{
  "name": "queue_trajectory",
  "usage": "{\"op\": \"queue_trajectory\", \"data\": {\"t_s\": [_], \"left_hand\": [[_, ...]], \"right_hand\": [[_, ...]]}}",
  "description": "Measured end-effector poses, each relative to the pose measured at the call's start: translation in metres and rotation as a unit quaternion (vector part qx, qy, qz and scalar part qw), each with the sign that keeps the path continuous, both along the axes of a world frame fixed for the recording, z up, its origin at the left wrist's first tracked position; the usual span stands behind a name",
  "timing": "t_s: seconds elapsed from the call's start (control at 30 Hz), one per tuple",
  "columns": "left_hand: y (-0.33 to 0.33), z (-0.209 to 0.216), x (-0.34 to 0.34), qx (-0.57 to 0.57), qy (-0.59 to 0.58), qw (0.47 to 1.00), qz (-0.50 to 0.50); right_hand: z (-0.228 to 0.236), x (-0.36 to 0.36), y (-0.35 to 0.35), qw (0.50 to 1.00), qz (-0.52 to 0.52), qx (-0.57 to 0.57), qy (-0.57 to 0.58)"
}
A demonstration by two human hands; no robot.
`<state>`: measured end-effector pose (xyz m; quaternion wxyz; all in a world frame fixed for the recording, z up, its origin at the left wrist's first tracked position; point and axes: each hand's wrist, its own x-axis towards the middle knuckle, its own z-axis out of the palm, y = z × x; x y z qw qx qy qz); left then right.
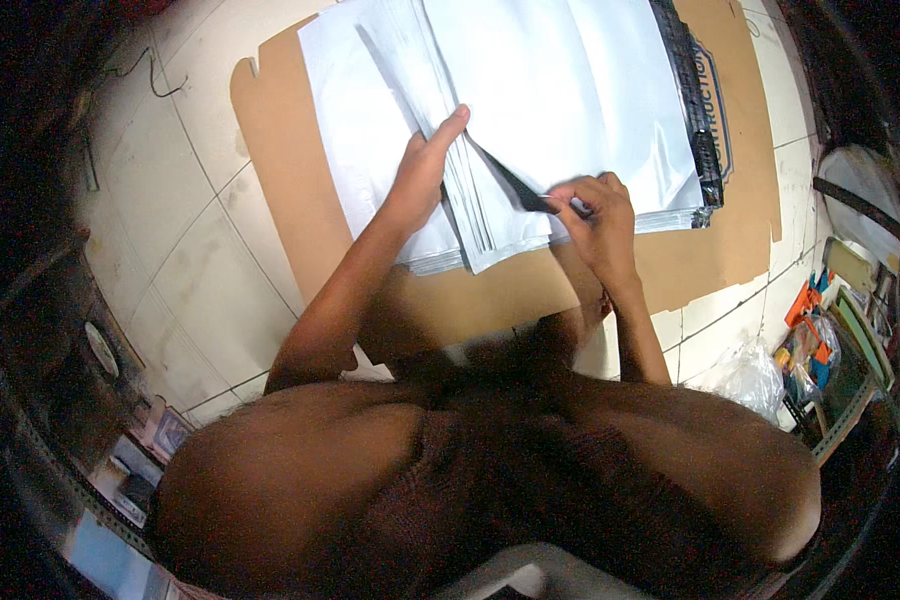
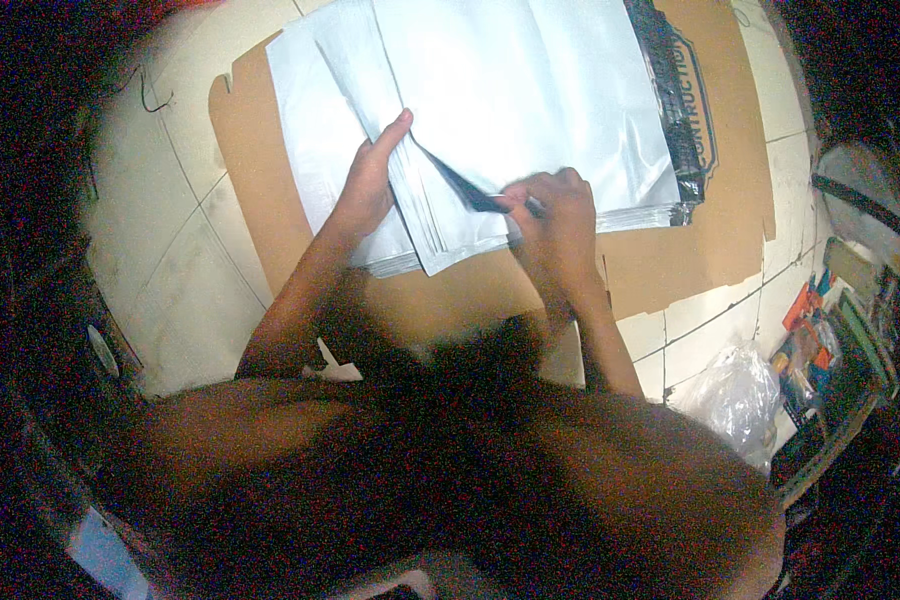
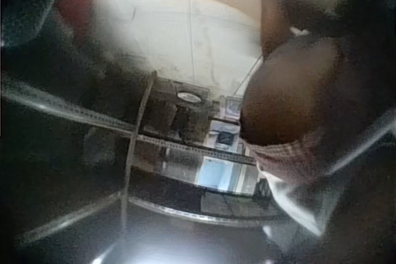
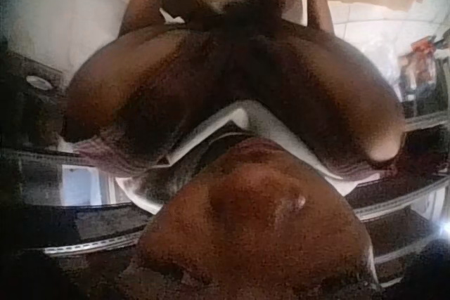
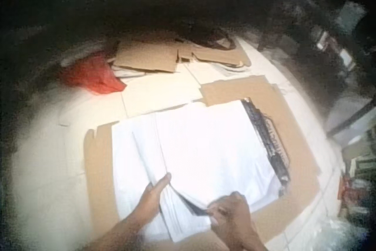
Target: The person sits on the floor and separates a stack of white poly mailers one by one, placing each separated mailer into a growing pile. The person handles the mailers by hand without using tools.
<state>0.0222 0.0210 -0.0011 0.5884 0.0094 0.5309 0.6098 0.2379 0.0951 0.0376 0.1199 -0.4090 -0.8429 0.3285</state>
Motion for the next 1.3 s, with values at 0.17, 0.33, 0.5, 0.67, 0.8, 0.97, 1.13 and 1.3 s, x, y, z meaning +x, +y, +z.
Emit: {"op": "queue_trajectory", "data": {"t_s": [0.17,0.33,0.5,0.67,0.8,0.97,1.13,1.3], "left_hand": [[-0.003,-0.008,-0.004,0.03,-0.005,0.999,-0.023],[-0.004,-0.015,-0.005,0.014,-0.023,1.0,0.011],[-0.006,0.003,-0.002,0.004,0.051,0.998,-0.032],[-0.005,-0.008,0.002,-0.014,0.099,0.993,-0.054],[-0.006,0.003,-0.004,-0.035,0.092,0.992,-0.083],[-0.003,-0.002,0.0,-0.023,0.028,0.999,-0.032],[0.0,0.008,0.003,0.006,0.003,1.0,0.001],[-0.004,-0.007,-0.004,0.008,-0.012,1.0,-0.014]], "right_hand": [[-0.014,0.028,0.014,0.981,-0.033,-0.175,0.074],[-0.002,0.027,0.02,0.975,-0.013,-0.211,0.074],[-0.016,0.078,0.039,0.828,-0.378,-0.285,0.299],[0.024,0.113,0.048,0.74,-0.566,-0.001,0.364],[0.04,0.057,0.02,0.941,-0.26,0.002,0.217],[0.007,-0.007,-0.001,0.994,-0.01,0.103,0.022],[-0.012,-0.009,-0.003,0.995,-0.028,0.096,0.027],[0.005,-0.02,-0.011,0.996,-0.019,0.088,-0.024]]}}
